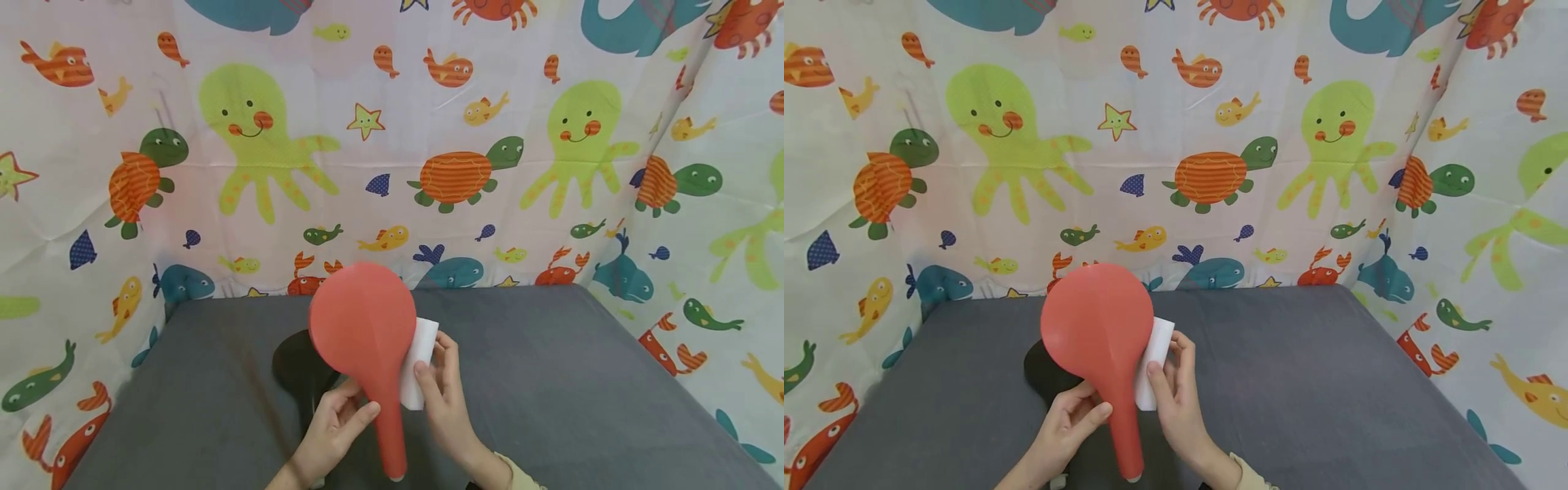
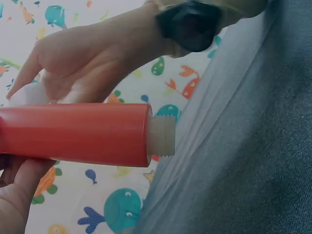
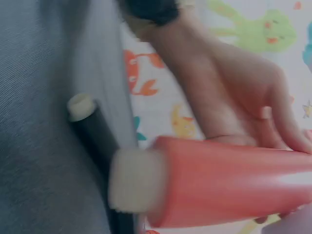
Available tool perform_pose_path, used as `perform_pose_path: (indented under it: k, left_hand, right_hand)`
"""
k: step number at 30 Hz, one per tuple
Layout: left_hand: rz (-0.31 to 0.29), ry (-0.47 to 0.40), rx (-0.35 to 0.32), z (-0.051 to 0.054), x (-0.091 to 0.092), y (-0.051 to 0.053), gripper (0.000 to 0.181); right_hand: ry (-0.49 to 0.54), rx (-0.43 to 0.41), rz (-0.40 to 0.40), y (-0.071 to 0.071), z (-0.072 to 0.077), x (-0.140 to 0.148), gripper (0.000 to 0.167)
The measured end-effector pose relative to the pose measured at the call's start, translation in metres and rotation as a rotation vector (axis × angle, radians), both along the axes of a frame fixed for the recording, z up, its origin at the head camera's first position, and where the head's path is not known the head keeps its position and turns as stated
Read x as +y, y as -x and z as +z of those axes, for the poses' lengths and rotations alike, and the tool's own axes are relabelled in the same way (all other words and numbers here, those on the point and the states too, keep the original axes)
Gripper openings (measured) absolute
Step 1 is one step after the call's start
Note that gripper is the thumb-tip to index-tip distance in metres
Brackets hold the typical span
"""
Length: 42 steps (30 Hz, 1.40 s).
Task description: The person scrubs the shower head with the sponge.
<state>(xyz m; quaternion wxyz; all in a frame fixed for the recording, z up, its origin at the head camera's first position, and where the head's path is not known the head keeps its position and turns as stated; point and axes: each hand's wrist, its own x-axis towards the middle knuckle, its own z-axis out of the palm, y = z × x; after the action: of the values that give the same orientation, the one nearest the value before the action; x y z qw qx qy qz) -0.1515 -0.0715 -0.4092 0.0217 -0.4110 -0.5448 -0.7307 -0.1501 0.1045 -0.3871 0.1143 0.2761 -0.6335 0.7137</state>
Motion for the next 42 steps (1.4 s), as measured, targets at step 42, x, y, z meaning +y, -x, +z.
perform_pose_path:
  k: [42]
  left_hand:
    - [0.187,-0.219,-0.214,-0.001,-0.022,0.006,0.027]
  right_hand:
    - [-0.540,0.653,-0.093,-0.027,-0.037,0.006,0.038]
